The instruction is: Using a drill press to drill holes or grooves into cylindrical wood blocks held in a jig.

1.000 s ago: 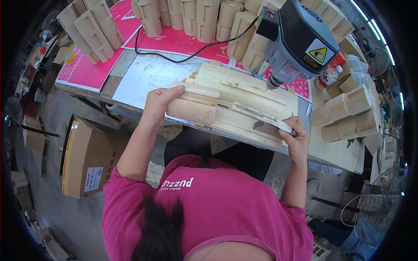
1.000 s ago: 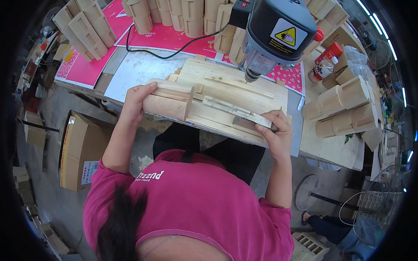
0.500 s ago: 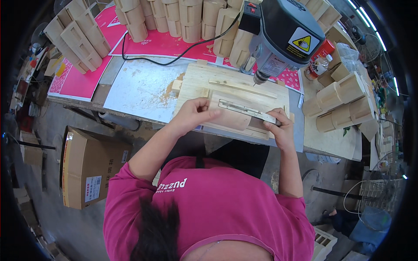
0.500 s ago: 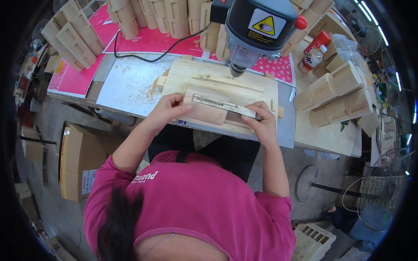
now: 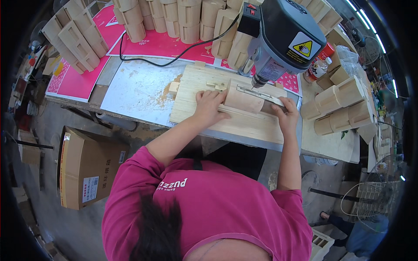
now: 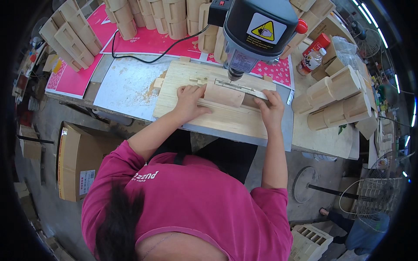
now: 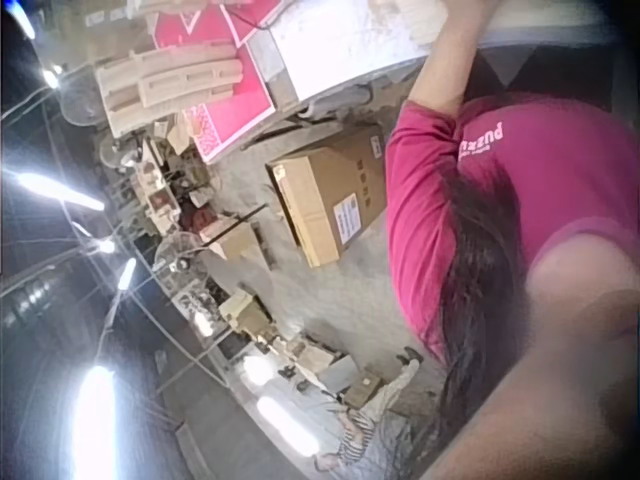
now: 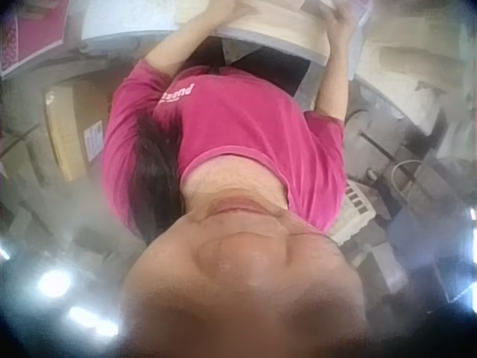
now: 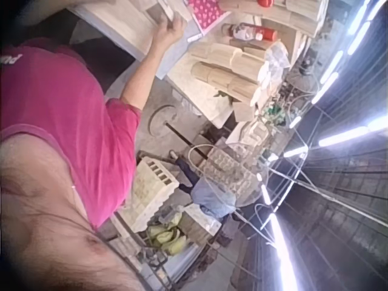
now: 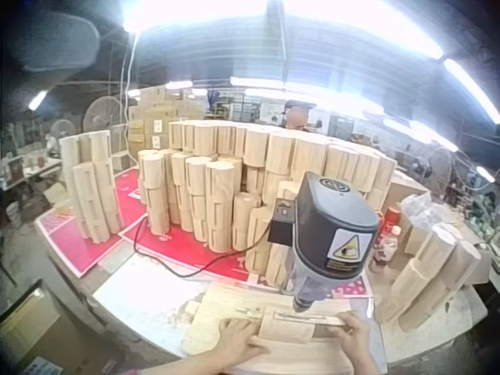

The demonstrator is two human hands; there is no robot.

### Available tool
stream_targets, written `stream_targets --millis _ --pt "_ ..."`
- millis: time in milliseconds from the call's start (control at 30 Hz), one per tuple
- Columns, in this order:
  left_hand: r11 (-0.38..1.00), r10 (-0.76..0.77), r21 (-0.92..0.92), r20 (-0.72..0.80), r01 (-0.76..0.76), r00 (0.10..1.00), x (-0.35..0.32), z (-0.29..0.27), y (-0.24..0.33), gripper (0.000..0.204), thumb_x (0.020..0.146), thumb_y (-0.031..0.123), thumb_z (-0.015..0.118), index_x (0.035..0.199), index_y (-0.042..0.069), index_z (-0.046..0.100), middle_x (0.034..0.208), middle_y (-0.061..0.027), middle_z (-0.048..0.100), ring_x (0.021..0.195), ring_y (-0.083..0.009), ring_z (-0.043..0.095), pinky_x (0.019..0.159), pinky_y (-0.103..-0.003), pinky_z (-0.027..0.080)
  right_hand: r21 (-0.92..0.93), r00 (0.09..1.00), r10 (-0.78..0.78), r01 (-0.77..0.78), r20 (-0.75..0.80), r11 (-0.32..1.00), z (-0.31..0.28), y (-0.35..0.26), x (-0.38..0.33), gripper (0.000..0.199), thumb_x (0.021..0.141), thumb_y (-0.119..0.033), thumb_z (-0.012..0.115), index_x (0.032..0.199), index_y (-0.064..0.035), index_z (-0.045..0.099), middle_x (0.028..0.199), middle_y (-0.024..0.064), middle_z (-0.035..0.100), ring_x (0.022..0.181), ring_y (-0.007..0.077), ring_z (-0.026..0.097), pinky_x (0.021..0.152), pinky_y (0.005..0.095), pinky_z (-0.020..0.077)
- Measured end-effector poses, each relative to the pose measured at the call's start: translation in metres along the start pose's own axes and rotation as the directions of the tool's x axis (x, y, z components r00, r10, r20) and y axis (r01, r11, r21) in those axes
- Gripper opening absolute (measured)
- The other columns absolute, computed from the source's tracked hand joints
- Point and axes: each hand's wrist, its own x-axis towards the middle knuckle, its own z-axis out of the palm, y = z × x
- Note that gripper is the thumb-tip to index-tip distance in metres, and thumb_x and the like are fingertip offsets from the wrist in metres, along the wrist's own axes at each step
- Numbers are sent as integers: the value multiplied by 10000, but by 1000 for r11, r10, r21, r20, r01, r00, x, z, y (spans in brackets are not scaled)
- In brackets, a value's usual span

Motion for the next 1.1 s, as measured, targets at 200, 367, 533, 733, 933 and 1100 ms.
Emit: stream_targets --millis 200,367,533,733,933,1100 --pt "997 63 -38 17 -62 998 2 -10 -27 598 587 279 758 1126 118 555 827 -14 547 876 -205 496 829 -375 256 97 994 12 -23 104 995 17 -7 8 285 664 -26 715 931 -11 616 924 76 565 879 195 544 770 282 425" --pt "996 60 -67 76 -55 995 5 -12 -33 560 586 260 764 1095 143 563 810 -1 543 867 -199 502 832 -386 261 223 981 -50 7 188 975 0 -14 20 398 734 -93 691 1091 -28 527 1003 58 530 978 174 502 845 290 400" --pt "996 56 -67 90 -50 994 4 -13 -34 539 588 255 764 1078 141 570 806 0 542 859 -196 509 826 -376 261 365 968 -1 96 -252 926 -48 -83 99 467 872 -236 576 1260 -43 403 1124 83 501 1029 164 490 850 285 415" --pt "995 56 -88 96 -48 994 6 -9 -33 526 593 252 761 1071 137 572 809 -5 547 880 -192 527 811 -364 279 -160 960 -202 173 -193 972 -52 -112 156 326 915 -282 447 955 -6 617 707 39 590 665 115 524 629 236 415" --pt "995 34 -101 136 -20 990 4 -14 -34 533 601 249 759 1086 144 566 808 -8 548 856 -196 542 793 -358 291 -278 921 -319 253 -225 927 -56 -139 83 237 883 -177 509 732 2 544 596 136 464 511 189 462 514 290 376" --pt "994 61 -102 124 -48 990 5 -12 -36 551 612 261 751 1115 149 555 799 -4 543 844 -188 543 777 -354 291 -148 936 -246 214 -251 966 -25 -114 14 117 844 -36 523 868 26 619 595 103 500 521 167 498 506 278 384"
